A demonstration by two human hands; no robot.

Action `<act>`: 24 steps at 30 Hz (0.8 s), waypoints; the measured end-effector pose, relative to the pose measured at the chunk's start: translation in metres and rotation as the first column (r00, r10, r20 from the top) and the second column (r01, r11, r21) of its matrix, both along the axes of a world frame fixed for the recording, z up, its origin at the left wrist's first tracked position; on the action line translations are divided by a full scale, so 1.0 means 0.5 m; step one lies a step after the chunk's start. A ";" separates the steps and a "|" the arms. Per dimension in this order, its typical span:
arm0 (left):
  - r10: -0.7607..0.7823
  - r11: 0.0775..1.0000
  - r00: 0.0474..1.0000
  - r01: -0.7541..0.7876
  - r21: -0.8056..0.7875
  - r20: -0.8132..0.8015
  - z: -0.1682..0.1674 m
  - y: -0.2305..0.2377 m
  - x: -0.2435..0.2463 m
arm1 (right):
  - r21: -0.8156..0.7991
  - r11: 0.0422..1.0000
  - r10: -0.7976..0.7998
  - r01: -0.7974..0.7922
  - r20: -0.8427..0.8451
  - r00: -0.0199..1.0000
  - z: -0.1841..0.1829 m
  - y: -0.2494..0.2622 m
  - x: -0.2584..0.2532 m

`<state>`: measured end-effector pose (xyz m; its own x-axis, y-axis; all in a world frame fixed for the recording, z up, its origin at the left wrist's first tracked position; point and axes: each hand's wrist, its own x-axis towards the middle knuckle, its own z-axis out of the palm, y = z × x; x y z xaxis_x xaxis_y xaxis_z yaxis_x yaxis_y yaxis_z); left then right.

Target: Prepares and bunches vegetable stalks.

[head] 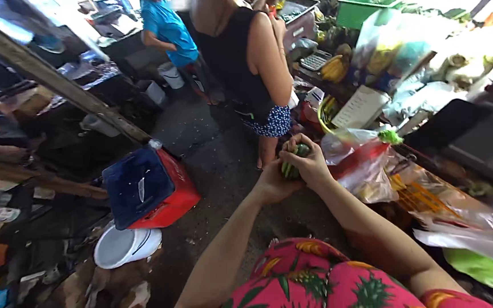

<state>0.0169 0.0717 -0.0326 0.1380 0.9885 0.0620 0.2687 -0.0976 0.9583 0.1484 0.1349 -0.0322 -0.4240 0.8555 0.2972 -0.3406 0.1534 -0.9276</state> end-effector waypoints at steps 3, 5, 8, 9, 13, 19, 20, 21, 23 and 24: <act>0.063 0.997 0.996 -0.060 -0.039 0.063 -0.028 0.000 0.030 | -0.012 1.000 0.018 -0.018 0.032 0.999 -0.016 0.003 0.021; 0.098 0.992 0.990 -0.089 -0.084 0.099 -0.056 -0.003 0.056 | -0.014 1.000 0.019 -0.018 0.091 0.996 -0.036 0.005 0.046; 0.127 0.978 0.991 -0.117 -0.175 0.048 -0.091 -0.010 0.081 | -0.056 0.996 0.078 -0.069 0.179 0.981 -0.063 0.008 0.109; 0.144 0.970 0.990 -0.139 -0.199 0.010 -0.104 -0.012 0.084 | -0.075 0.995 0.080 -0.065 0.216 0.973 -0.069 0.008 0.138; 0.228 0.900 0.970 -0.241 -0.362 -0.080 -0.158 -0.029 0.051 | -0.002 0.963 -0.237 0.268 0.460 0.855 -0.114 0.004 0.293; 0.354 0.789 0.908 -0.418 -0.450 -0.223 -0.225 -0.049 -0.026 | 0.377 0.478 -0.749 0.794 0.646 0.144 -0.089 0.002 0.592; 0.361 0.783 0.901 -0.434 -0.445 -0.242 -0.230 -0.046 -0.031 | 0.423 0.431 -0.725 0.797 0.689 0.026 -0.070 0.011 0.630; 0.364 0.782 0.897 -0.441 -0.440 -0.252 -0.233 -0.040 -0.031 | 0.439 0.408 -0.661 0.801 0.747 -0.072 -0.052 0.026 0.660; 0.356 0.791 0.896 -0.440 -0.425 -0.265 -0.227 -0.022 -0.023 | 0.362 0.424 -0.440 0.830 0.884 -0.160 -0.023 0.059 0.688; 0.344 0.802 0.900 -0.430 -0.415 -0.268 -0.219 -0.011 -0.014 | 0.313 0.442 -0.319 0.841 0.931 -0.178 -0.015 0.075 0.690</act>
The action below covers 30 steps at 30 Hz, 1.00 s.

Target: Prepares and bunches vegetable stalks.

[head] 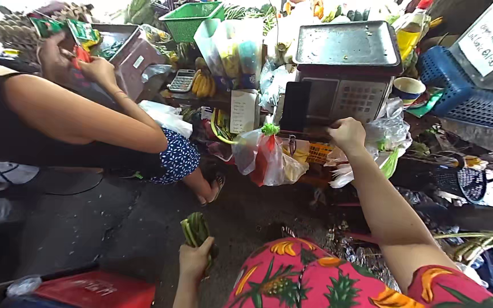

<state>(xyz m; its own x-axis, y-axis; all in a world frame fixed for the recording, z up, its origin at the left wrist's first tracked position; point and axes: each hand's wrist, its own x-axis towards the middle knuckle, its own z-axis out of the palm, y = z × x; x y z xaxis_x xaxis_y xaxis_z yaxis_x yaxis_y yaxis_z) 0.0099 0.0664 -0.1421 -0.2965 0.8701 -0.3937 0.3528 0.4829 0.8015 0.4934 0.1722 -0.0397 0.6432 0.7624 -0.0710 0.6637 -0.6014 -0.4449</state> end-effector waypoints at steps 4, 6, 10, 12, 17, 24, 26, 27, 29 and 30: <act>-0.053 0.998 0.999 0.052 0.042 0.002 0.022 0.029 0.038 | -0.202 0.977 -0.069 0.063 -0.023 0.997 0.001 0.028 -0.020; -0.065 0.997 0.998 0.064 0.049 0.012 0.023 0.032 0.046 | -0.162 0.984 -0.075 0.068 -0.036 0.997 -0.012 0.026 -0.020; -0.055 0.997 0.998 0.053 0.057 0.030 0.024 0.026 0.040 | -0.011 0.998 -0.057 0.056 -0.084 0.995 -0.039 0.018 0.013; -0.042 0.997 0.998 0.039 0.061 0.048 0.022 0.018 0.032 | 0.079 0.996 -0.021 0.032 -0.133 0.991 -0.042 0.011 0.029; -0.019 0.997 0.996 0.013 0.076 0.082 0.019 0.006 0.020 | 0.371 0.928 0.048 0.042 -0.229 0.972 -0.049 0.004 0.039; -0.043 0.989 0.993 0.027 0.142 0.110 0.042 0.001 0.024 | 0.529 0.846 0.133 0.068 -0.332 0.934 -0.065 0.000 0.036; -0.083 0.983 0.992 0.065 0.170 0.099 0.054 0.003 0.029 | 0.624 0.762 0.263 0.173 -0.542 0.798 -0.046 -0.013 0.013; -0.109 0.980 0.990 0.091 0.176 0.095 0.064 0.005 0.030 | 0.645 0.728 0.352 0.232 -0.642 0.682 -0.028 -0.018 -0.006; -0.153 0.975 0.983 0.132 0.179 0.106 0.097 0.011 0.038 | 0.702 0.654 0.535 0.282 -0.693 0.483 0.008 -0.025 -0.071; -0.178 0.969 0.977 0.154 0.191 0.114 0.115 0.016 0.043 | 0.765 0.610 0.626 0.207 -0.625 0.466 0.024 -0.031 -0.112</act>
<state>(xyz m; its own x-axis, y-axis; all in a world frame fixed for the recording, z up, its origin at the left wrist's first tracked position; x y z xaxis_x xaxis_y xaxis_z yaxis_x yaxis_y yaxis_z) 0.0316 0.0742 -0.0844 -0.0986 0.9627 -0.2519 0.3031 0.2701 0.9139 0.4373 0.1569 -0.0278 0.3965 0.9021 0.1705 -0.1976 0.2653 -0.9437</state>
